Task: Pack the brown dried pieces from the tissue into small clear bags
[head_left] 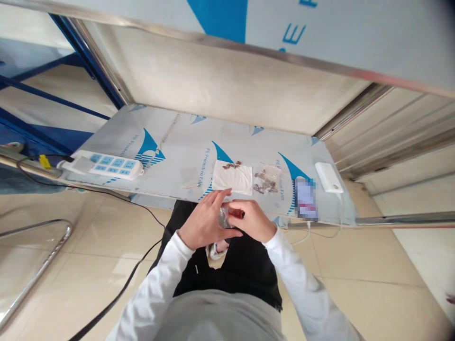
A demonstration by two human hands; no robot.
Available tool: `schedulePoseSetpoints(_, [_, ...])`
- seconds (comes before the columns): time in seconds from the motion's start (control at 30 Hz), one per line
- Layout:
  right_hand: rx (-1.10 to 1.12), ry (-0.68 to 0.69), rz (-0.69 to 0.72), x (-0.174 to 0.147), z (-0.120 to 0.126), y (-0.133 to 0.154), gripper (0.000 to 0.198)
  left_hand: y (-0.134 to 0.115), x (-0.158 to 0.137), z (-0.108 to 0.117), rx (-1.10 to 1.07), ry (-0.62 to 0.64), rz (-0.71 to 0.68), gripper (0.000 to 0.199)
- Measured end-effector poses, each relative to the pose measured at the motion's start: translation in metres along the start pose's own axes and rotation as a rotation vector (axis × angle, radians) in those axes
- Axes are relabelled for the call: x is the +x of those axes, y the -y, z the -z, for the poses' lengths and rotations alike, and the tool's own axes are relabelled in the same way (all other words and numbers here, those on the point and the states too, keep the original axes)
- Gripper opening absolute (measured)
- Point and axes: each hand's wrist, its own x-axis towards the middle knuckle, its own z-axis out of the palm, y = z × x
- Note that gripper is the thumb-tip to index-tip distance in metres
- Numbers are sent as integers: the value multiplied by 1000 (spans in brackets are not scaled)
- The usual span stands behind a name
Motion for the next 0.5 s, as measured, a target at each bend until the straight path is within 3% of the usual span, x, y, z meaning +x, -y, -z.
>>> schedulePoseSetpoints(0.13, [19, 5, 62, 16, 6, -6, 8, 9, -1, -14, -69, -77, 202, 36])
schedulePoseSetpoints(0.2, [-4, -130, 42, 37, 17, -28, 13, 14, -5, -15, -78, -170, 302, 24])
schedulePoseSetpoints(0.27, [-151, -341, -91, 68, 30, -62, 20, 18, -12, -15, -87, -234, 360, 22])
schedulePoseSetpoints(0.3, [-299, -374, -197, 85, 36, -81, 20, 19, -16, -14, -94, -245, 377, 22])
schedulePoseSetpoints(0.4, [-418, -316, -287, 134, 47, -131, 18, 20, -28, -16, -98, -235, 420, 28])
schedulePoseSetpoints(0.5, [-491, -219, -306, 164, 48, -158, 16, 21, -40, -19, -67, -214, 437, 39])
